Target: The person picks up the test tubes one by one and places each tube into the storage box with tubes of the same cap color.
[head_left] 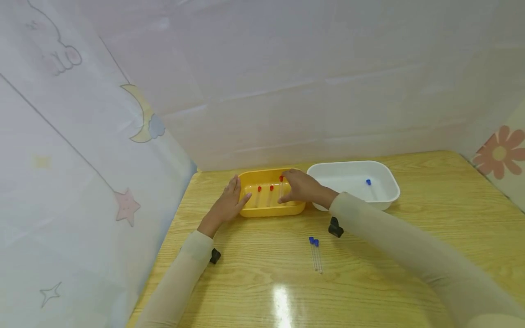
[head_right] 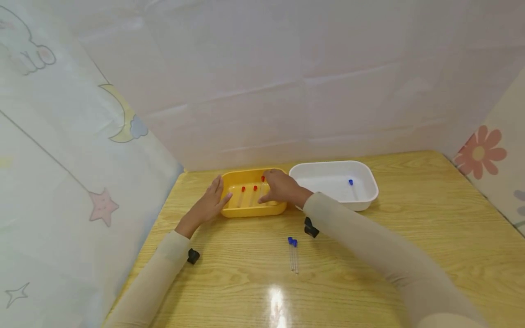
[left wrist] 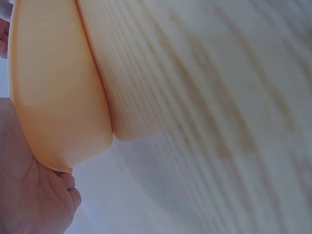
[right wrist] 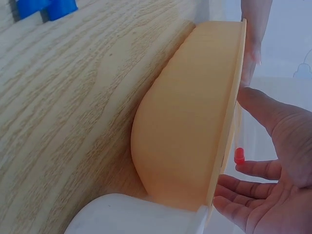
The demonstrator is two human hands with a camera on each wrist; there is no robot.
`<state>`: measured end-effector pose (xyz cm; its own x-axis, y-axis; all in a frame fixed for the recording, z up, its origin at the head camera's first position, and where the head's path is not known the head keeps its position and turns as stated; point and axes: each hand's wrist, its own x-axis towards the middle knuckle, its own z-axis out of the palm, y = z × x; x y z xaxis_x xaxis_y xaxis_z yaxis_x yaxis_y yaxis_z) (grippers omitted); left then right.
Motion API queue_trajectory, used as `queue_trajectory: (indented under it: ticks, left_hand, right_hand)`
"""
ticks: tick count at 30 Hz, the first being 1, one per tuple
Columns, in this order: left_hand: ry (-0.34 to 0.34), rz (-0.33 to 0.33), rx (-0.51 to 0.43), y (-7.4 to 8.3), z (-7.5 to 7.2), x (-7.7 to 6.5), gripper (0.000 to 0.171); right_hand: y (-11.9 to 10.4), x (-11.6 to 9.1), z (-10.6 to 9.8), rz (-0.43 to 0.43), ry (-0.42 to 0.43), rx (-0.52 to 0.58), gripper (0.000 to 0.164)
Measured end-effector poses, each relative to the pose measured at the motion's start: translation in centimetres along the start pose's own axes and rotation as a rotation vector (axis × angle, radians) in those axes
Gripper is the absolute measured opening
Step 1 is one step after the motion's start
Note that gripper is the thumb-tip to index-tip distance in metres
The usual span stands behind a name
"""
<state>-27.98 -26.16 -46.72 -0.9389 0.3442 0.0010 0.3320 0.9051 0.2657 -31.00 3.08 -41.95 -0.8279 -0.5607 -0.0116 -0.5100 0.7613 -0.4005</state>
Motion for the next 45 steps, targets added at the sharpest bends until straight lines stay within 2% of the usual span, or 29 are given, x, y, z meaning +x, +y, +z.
queue_trajectory:
  ticks: [19, 28, 37, 45]
  left_hand:
    - [0.007, 0.01, 0.011, 0.0, 0.0, 0.0, 0.089]
    - [0.005, 0.004, 0.011, 0.0, -0.1, -0.1, 0.089]
    - [0.009, 0.008, -0.008, 0.2, -0.2, -0.2, 0.087]
    - [0.019, 0.012, 0.014, 0.0, -0.1, -0.1, 0.088]
  right_hand:
    - [0.7, 0.9, 0.8, 0.038, -0.004, 0.032, 0.09]
    - [0.7, 1.3, 1.3, 0.028, -0.001, 0.026, 0.087]
    - [0.9, 1.6, 2.0, 0.031, -0.013, -0.031, 0.09]
    - [0.5, 1.4, 2.0, 0.018, -0.009, -0.107, 0.075]
